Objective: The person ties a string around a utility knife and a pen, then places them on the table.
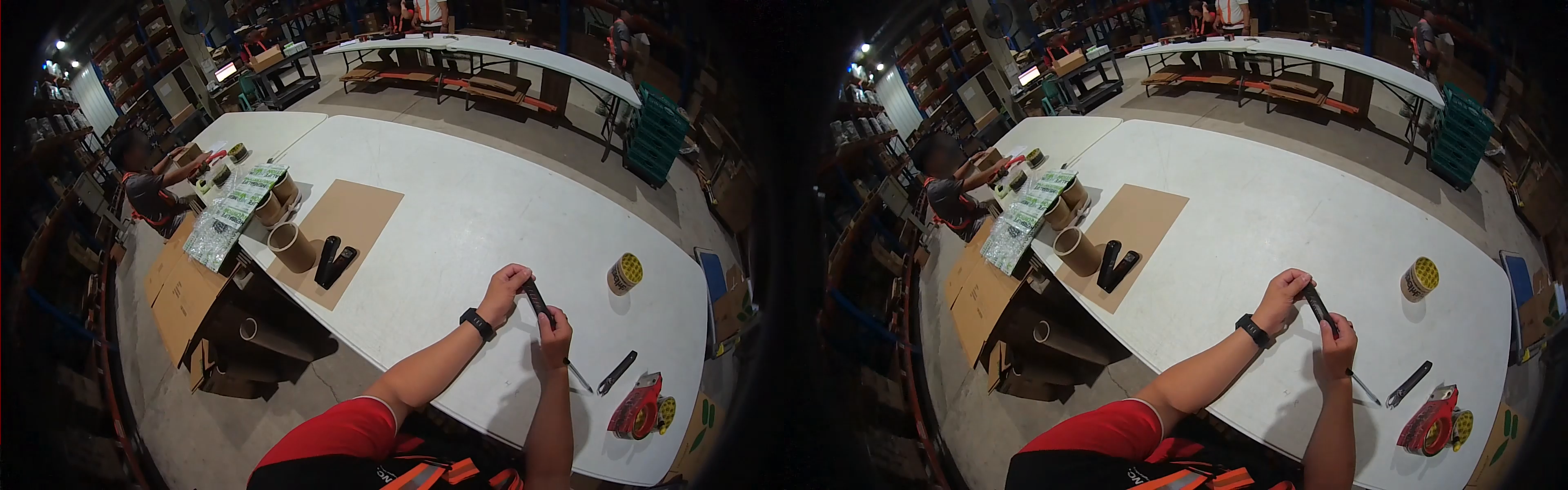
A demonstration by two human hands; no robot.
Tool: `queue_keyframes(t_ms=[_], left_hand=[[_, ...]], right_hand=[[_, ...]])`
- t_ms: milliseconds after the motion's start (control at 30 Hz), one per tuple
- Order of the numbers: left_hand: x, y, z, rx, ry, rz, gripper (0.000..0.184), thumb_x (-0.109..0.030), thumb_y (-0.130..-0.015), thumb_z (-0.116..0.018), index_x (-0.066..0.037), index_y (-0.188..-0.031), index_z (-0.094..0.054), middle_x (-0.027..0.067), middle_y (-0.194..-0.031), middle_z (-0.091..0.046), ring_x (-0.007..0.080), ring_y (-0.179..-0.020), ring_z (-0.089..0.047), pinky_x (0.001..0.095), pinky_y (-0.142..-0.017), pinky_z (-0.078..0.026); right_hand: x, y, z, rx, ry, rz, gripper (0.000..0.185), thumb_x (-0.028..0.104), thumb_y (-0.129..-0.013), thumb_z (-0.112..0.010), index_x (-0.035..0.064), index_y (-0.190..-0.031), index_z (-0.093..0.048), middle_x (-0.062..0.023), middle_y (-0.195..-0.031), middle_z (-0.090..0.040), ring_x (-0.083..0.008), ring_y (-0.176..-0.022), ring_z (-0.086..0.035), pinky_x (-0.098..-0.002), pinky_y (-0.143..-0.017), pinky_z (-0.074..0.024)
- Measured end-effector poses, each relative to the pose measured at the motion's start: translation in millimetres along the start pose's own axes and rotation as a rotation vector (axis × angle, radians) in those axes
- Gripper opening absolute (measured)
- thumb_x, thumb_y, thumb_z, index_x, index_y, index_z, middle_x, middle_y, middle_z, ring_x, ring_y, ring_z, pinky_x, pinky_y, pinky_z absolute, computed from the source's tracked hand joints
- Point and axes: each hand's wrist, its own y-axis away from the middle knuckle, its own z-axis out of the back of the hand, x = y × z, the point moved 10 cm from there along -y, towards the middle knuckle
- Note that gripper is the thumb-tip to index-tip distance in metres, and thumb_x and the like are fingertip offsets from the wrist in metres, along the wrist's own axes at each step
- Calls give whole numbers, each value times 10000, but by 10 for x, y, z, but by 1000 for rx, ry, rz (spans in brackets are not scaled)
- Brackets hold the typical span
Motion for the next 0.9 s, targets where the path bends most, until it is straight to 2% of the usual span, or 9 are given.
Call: queue_keyframes(t_ms=[67,267,367,500,567,600,700,767,900], left_hand=[[-12,19,-34,9,4,3,172,-207,-953,-551,-44,-958,-607,42,-901,-641,109,-824,-576,259,-796,-466],[30,10,-55,73,-20,25,199,-232,-956,-547,-47,-959,-622,33,-915,-644,101,-833,-574,255,-791,-456],[28,-39,160,-74,-32,12,240,-267,-959,-540,-45,-1004,-620,27,-948,-642,102,-876,-571,257,-806,-455],[3,-11,40,-20,-50,58,236,-256,-958,-544,-44,-1042,-605,31,-968,-637,116,-905,-582,261,-832,-457],[103,-16,-62,79,-58,81,219,-232,-954,-553,-33,-1032,-598,46,-973,-635,132,-918,-586,278,-860,-460],[96,-4,-69,80,-57,83,219,-232,-954,-553,-33,-1032,-598,46,-973,-635,132,-918,-586,278,-860,-460],[92,11,-60,69,-13,98,193,-213,-954,-551,-30,-998,-591,54,-955,-629,138,-902,-584,284,-863,-464],[67,-11,-2,25,105,68,188,-213,-962,-534,-31,-962,-582,54,-928,-623,139,-875,-582,277,-832,-467],[54,-37,63,-12,107,60,199,-228,-967,-527,-36,-948,-577,48,-912,-620,129,-845,-577,267,-789,-462]], right_hand=[[-99,-16,-30,30,39,12,218,128,-828,-609,-14,-991,-638,-96,-826,-584,-189,-729,-538,-304,-682,-435],[-100,-29,-30,34,83,61,148,124,-801,-635,-7,-870,-645,-115,-755,-597,-234,-699,-545,-340,-652,-433],[-52,-26,-17,17,83,66,133,126,-797,-640,-4,-826,-642,-119,-734,-597,-257,-700,-546,-352,-647,-431],[-88,-33,-25,28,92,43,130,122,-798,-637,-4,-830,-642,-117,-742,-602,-257,-708,-548,-349,-655,-431],[-53,-28,-30,40,89,83,143,124,-823,-623,-16,-853,-623,-77,-725,-543,-174,-665,-513,-299,-620,-417],[-43,-22,-30,39,90,82,143,124,-823,-623,-16,-853,-623,-77,-725,-543,-174,-665,-513,-299,-620,-417],[3,-18,-25,22,98,95,136,120,-823,-625,-13,-854,-625,-76,-732,-551,-176,-672,-520,-296,-630,-423],[-11,-22,-30,21,97,95,123,110,-792,-632,-11,-819,-630,-123,-745,-598,-270,-717,-546,-358,-673,-429],[-37,-26,-24,19,104,85,124,109,-794,-634,-12,-822,-630,-122,-743,-597,-267,-718,-547,-357,-674,-429]])
